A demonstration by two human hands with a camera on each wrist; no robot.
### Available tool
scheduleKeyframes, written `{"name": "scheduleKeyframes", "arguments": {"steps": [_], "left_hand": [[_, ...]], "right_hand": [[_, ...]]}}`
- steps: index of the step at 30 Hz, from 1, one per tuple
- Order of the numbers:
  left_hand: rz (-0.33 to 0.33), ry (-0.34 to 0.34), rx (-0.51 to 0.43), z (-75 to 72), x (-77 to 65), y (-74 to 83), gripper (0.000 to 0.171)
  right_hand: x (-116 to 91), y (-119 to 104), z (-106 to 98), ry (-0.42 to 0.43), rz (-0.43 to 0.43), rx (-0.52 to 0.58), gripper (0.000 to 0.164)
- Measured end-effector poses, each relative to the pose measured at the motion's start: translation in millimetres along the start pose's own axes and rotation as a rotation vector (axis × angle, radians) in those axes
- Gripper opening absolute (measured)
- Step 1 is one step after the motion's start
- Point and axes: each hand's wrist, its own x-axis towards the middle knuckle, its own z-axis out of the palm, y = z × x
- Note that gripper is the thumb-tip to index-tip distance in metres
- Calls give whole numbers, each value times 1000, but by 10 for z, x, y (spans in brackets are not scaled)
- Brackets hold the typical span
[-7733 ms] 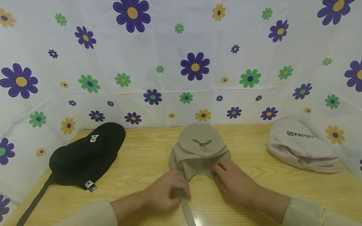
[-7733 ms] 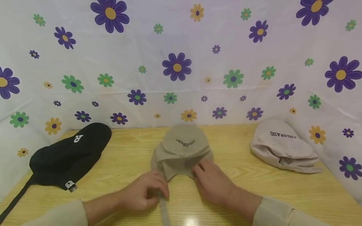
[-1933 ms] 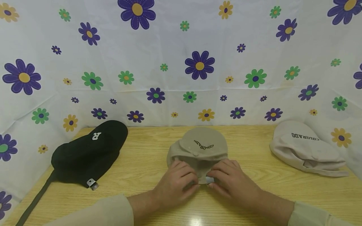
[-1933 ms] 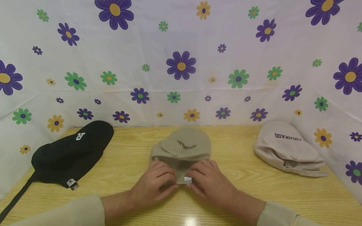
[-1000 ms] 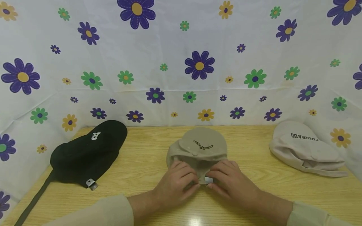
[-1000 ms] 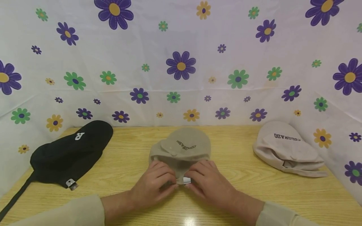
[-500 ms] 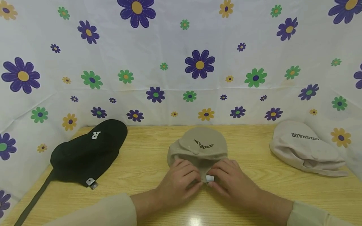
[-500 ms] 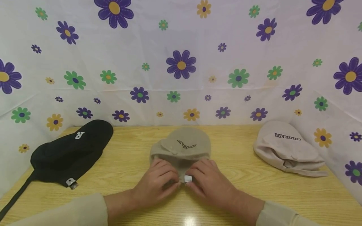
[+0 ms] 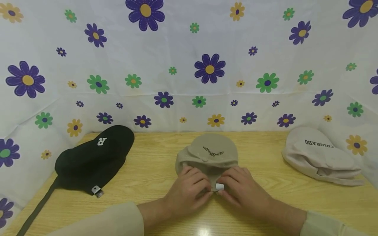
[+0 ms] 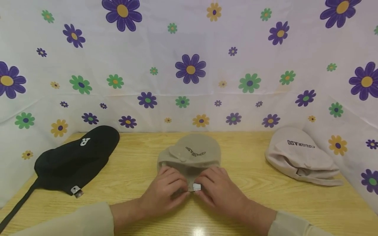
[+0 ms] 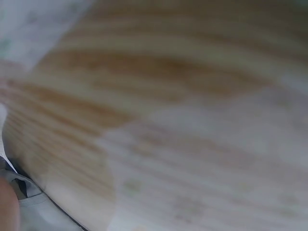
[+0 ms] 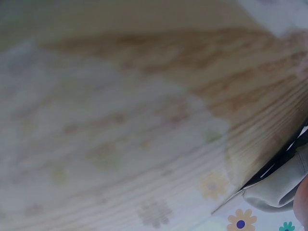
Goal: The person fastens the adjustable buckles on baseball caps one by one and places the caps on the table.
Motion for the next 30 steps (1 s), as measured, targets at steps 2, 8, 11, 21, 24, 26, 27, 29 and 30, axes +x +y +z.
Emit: {"name": "scheduleKeyframes", "arguments": {"steps": [2, 8, 11, 21, 24, 26, 27, 29, 30], "left_hand": [[-8, -9, 13, -2, 3, 8, 17], [-31, -13, 40, -3, 10, 21, 19], [-28, -5, 45, 0, 14, 17, 18], [8, 45, 42, -4, 23, 7, 14], [9, 52, 41, -8, 26, 5, 14], [10, 54, 40, -9, 27, 5, 14], [10, 54, 38, -8, 27, 5, 14], [10, 55, 37, -7, 26, 6, 14], [11, 56, 37, -6, 26, 5, 14]], "right_hand": [[-3, 2, -6, 9, -2, -6, 19], [-8, -4, -17, 1, 8, -21, 19], [-12, -2, -16, 1, 11, -21, 19], [-13, -1, -29, -6, 23, -10, 19], [-13, 1, -36, -15, 35, -24, 20], [-12, 5, -37, -29, 41, -40, 21], [-13, 8, -37, -37, 45, -47, 21], [-13, 13, -36, -52, 50, -61, 21], [-13, 14, -35, -57, 51, -65, 21]]}}
